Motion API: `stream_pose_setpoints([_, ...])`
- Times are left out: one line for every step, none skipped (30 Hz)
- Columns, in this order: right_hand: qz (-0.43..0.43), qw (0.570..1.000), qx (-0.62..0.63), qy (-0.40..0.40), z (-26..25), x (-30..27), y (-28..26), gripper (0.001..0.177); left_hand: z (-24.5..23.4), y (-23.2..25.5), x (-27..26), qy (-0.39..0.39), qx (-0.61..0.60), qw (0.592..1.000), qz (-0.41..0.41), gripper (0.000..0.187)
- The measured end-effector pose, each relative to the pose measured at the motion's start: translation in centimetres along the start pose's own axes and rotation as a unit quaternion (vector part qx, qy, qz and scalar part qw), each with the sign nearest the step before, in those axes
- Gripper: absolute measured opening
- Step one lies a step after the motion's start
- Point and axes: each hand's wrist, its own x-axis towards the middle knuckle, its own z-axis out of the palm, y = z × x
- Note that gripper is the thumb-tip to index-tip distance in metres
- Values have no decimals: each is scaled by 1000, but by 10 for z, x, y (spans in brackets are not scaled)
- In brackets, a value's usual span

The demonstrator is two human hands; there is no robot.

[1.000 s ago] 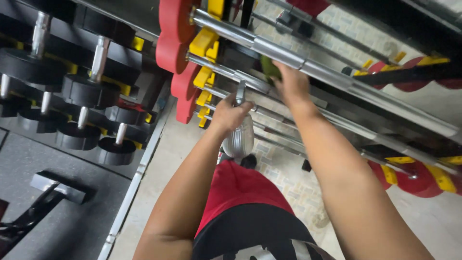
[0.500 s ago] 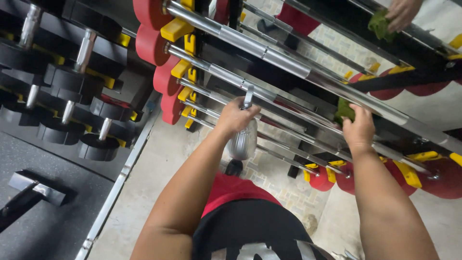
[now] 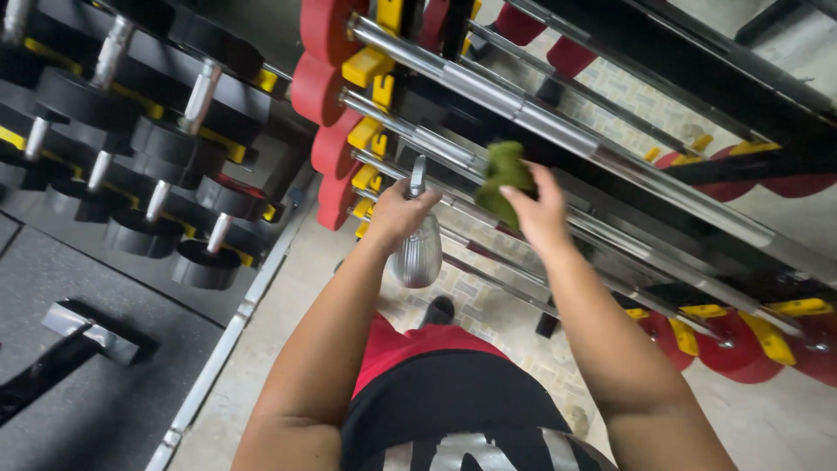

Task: Cleaning gym equipment by spraying and wiping down barbells and dumbbells.

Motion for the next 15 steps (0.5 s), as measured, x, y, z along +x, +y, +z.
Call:
stream_pose_setpoints([0, 1000, 2, 2, 22, 10, -1, 49, -6, -3, 4, 0, 3, 1000, 1, 66])
stream_pose_setpoints([-30, 999, -40, 10, 47, 20, -3, 50, -15, -6, 8, 1, 4, 1000, 0, 67])
stream_pose_setpoints([-59, 995, -81, 19, 73, 31, -6, 51, -24, -9, 13, 3, 6, 1000, 0, 67])
stream_pose_setpoints([-57, 995, -80, 23, 94, 39, -9, 51, -36, -9, 15, 0, 9, 1000, 0, 67])
stream_pose_setpoints([-104, 986, -126, 33, 115, 47, -12, 53, -48, -8, 18, -11, -5, 1000, -4, 67])
stream_pose_setpoints([-151, 972, -173, 42, 134, 56, -14, 55, -59, -7, 21, -22, -20, 1000, -9, 66])
stream_pose_setpoints([-149, 972, -174, 46, 149, 61, -13, 55, -69, -8, 25, -26, -17, 999, -8, 66])
stream_pose_setpoints([-174, 955, -239, 26, 164, 66, -12, 60, -80, -8, 29, -34, -24, 999, 5, 65])
stream_pose_setpoints([-197, 932, -304, 6, 180, 72, -11, 65, -90, -8, 35, -42, -30, 998, 18, 64])
stream_pose_setpoints([-193, 933, -303, 12, 193, 74, -17, 65, -99, -10, 41, -48, -25, 998, 19, 64])
stream_pose_setpoints([-179, 911, -371, -12, 207, 77, -22, 73, -108, -12, 48, -63, -25, 998, 15, 61])
stream_pose_setpoints([-163, 884, -437, -36, 217, 79, -26, 81, -114, -14, 55, -79, -26, 996, 10, 59])
stream_pose_setpoints([-157, 885, -437, -30, 225, 86, -22, 81, -120, -16, 62, -85, -21, 996, 12, 59])
stream_pose_setpoints([-142, 866, -479, -25, 233, 92, -18, 85, -126, -18, 69, -94, -24, 995, 2, 58])
stream_pose_setpoints([-127, 845, -519, -20, 240, 98, -14, 89, -131, -21, 75, -102, -28, 994, -7, 58])
